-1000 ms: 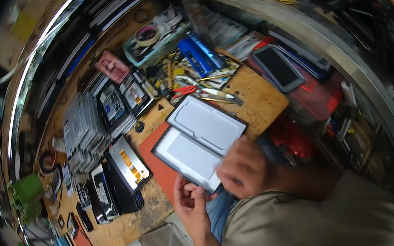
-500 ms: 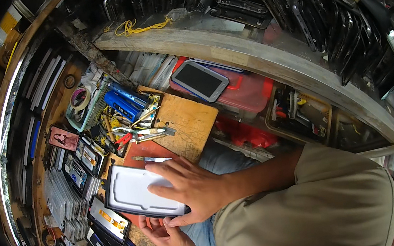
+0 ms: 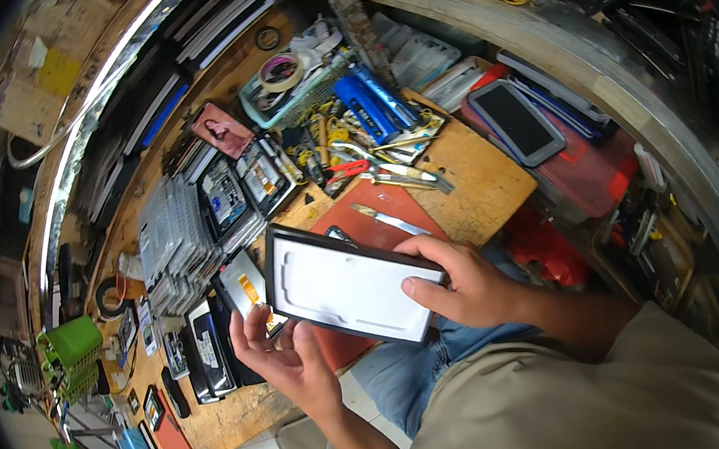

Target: The person handles several smartphones, opens and closes device backs, and uses a small tool to manipulate internal components. The person moves between a workbench and a counter area, picking up and placing down phones and tools throughout the clip.

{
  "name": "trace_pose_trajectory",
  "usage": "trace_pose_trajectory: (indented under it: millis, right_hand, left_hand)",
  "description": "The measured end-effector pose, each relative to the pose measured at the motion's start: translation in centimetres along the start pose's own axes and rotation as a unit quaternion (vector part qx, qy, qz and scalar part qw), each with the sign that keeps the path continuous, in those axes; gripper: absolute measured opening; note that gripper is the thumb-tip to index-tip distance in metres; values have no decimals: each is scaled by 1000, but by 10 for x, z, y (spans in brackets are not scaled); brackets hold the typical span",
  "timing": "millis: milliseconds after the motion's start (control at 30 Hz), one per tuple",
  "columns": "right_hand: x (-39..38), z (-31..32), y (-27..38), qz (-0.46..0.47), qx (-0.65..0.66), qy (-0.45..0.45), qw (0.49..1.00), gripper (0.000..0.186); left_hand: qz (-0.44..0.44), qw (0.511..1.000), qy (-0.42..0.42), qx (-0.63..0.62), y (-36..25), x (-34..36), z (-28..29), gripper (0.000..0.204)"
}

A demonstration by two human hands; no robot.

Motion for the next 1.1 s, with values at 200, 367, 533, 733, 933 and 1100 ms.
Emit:
trace_pose_trajectory:
  millis: [200, 367, 533, 733, 933, 1100]
  right_hand:
    - [-11, 10, -8, 9, -60, 0, 998, 40]
    - [-15, 19, -15, -49, 60, 31, 996, 38]
    - [-19, 27, -34, -106, 148, -24, 983, 26]
    - [-15, 105, -51, -53, 130, -245, 959, 25]
    - [-42, 210, -43, -67, -48, -414, 906, 35]
    - [-50, 199, -8, -42, -446, -406, 797, 27]
  left_hand:
    - [27, 957, 161, 239, 17, 23, -11, 31]
    - [-26, 936, 174, 304, 21, 21, -26, 27]
    - [-3, 955, 112, 274, 29, 22, -22, 41]
    - [247, 956, -21, -157, 104, 16, 55, 44]
    - [199, 895, 184, -354, 103, 10, 92, 49]
    - [359, 934, 0, 2, 108, -22, 75, 33]
Point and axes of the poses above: each hand's wrist, its own x-axis towards the middle knuckle, its own z-axis out of the back of the hand, y = z × x, the point moved 8 cm from there along x, towards the middle knuckle, and after that the axes turned 1 degree about -z, right-handed, at the moved point
